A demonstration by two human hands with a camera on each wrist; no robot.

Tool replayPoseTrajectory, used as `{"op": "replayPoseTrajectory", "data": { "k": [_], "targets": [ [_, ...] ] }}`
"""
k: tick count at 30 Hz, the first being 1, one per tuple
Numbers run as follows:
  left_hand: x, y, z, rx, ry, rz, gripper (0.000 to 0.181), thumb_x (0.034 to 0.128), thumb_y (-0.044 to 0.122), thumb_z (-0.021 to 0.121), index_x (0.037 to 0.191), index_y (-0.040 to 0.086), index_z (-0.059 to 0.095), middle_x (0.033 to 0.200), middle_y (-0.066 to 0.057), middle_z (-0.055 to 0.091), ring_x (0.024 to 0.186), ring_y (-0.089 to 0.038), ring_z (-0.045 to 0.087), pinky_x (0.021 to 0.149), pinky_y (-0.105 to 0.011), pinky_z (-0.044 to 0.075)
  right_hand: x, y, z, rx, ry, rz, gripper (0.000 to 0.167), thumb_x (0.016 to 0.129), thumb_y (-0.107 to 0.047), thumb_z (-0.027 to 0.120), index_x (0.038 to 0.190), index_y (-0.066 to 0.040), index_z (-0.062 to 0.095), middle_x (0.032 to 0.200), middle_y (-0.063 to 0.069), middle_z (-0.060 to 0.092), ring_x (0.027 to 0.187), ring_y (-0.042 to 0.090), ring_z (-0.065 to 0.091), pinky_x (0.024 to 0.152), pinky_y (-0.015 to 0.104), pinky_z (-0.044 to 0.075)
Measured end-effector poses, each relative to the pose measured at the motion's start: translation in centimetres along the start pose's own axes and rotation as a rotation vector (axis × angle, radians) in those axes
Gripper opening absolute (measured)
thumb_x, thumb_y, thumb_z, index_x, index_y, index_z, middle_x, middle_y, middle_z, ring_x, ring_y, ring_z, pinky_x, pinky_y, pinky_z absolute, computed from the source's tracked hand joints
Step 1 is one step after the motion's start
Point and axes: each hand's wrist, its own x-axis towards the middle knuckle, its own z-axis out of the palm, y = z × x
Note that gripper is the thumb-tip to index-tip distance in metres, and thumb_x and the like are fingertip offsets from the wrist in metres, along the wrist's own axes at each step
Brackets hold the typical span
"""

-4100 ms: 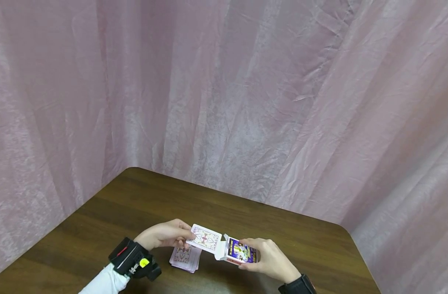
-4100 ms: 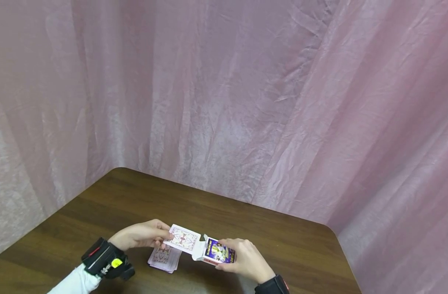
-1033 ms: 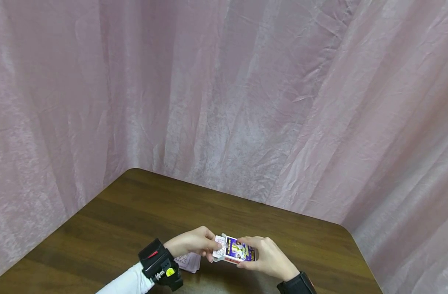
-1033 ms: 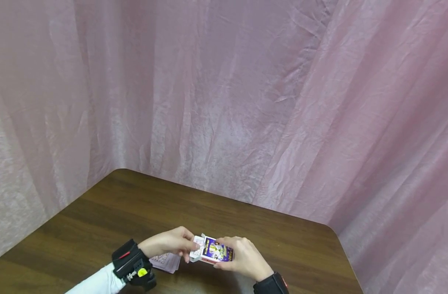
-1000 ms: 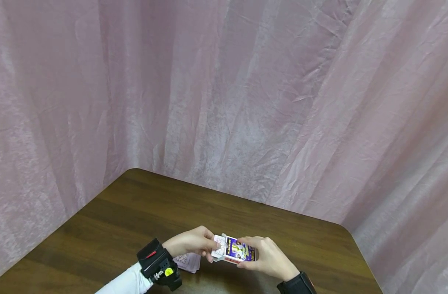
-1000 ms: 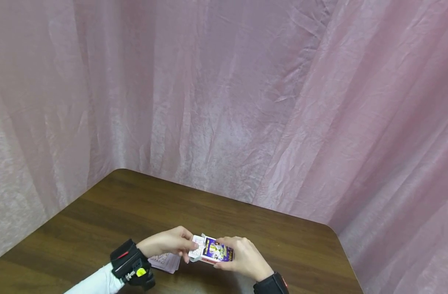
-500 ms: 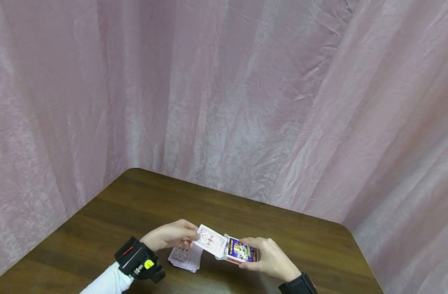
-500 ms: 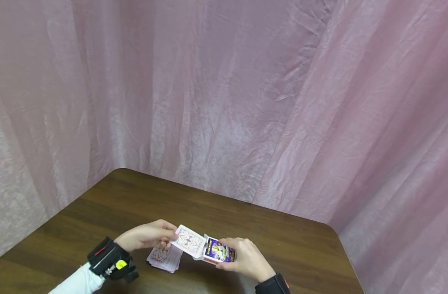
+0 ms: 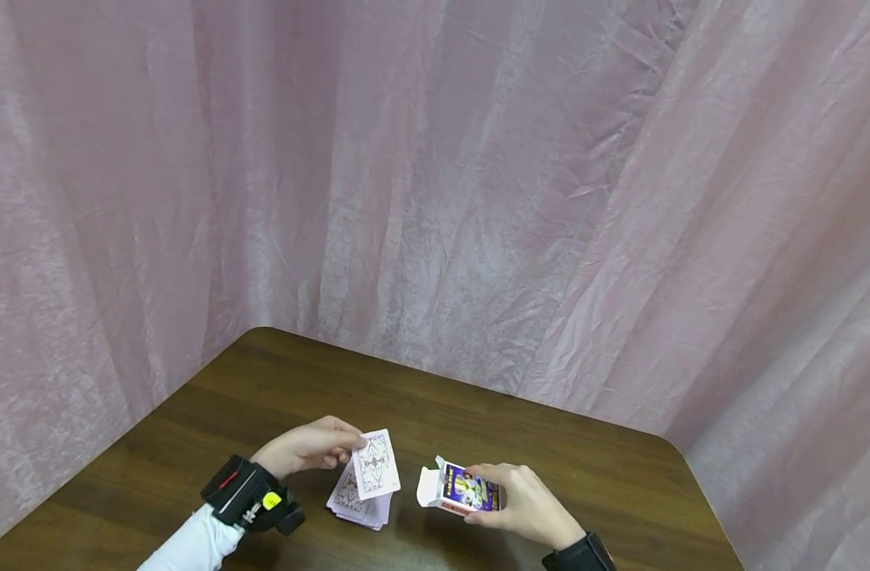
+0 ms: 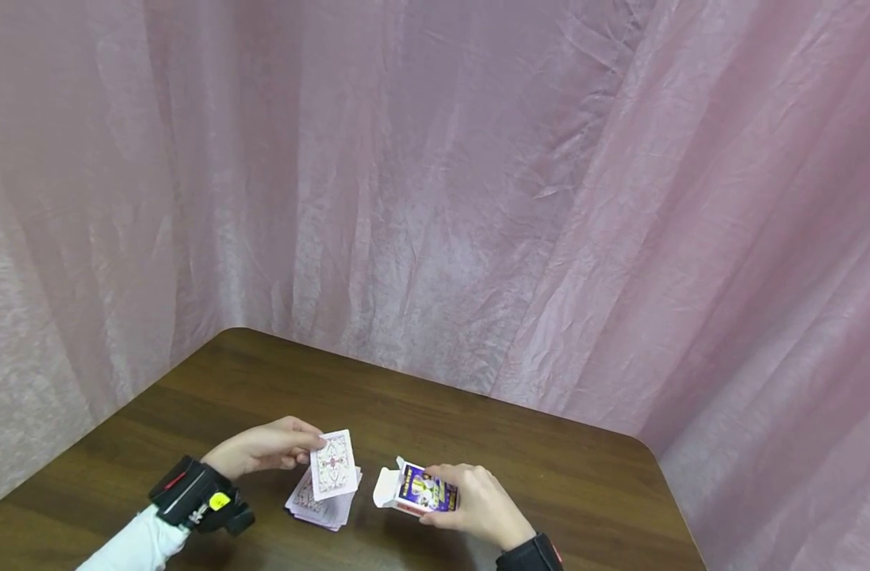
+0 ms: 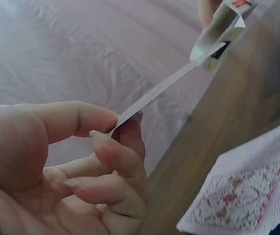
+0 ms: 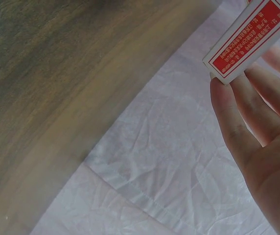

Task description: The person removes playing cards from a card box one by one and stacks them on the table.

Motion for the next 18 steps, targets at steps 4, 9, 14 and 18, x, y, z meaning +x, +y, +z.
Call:
{"op": "replayPoseTrajectory", "data": {
  "k": [4,9,14,18],
  "targets": [
    [0.0,-0.5,-0.5,0.008,0.010,-0.012,0.013,0.0920,0.011,0.058,0.081,0.011,0.065,0.061,0.011,0.050,0.052,0.002,0.039,0.048,-0.011,0.027,0.0,0.0,0.1,0.004,-0.009,0.013,0.057,0.078,-0.047,0.076,0.118,-0.009,0.066,0.105,0.000,0.072,0.083,-0.001,0.059,0.070,0.018,0.050],
    [0.1,-1.3,-0.8,0.044,0.073,-0.052,0.013,0.0905,0.015,0.063,0.078,0.012,0.065,0.059,0.012,0.049,0.051,0.002,0.038,0.047,-0.011,0.029,0.0,0.0,0.1,-0.002,-0.010,0.009,0.057,0.077,-0.047,0.076,0.118,-0.009,0.066,0.106,0.000,0.072,0.084,-0.001,0.059,0.070,0.018,0.050],
    [0.4,-2.2,-0.8,0.194,0.178,-0.072,0.014,0.0875,0.018,0.068,0.077,0.011,0.063,0.058,0.010,0.047,0.050,0.000,0.038,0.046,-0.012,0.029,0.0,0.0,0.1,-0.007,-0.008,0.009,0.057,0.077,-0.047,0.077,0.118,-0.009,0.067,0.105,-0.002,0.072,0.085,-0.001,0.059,0.071,0.018,0.050],
    [0.8,-3.1,-0.4,0.284,0.291,-0.085,0.016,0.0826,0.017,0.074,0.079,0.004,0.066,0.056,0.009,0.046,0.049,-0.001,0.040,0.045,-0.012,0.031,0.0,0.1,0.3,-0.002,-0.003,-0.005,0.056,0.077,-0.045,0.077,0.117,-0.009,0.067,0.105,-0.001,0.072,0.084,-0.002,0.059,0.070,0.018,0.050]
  ]
}}
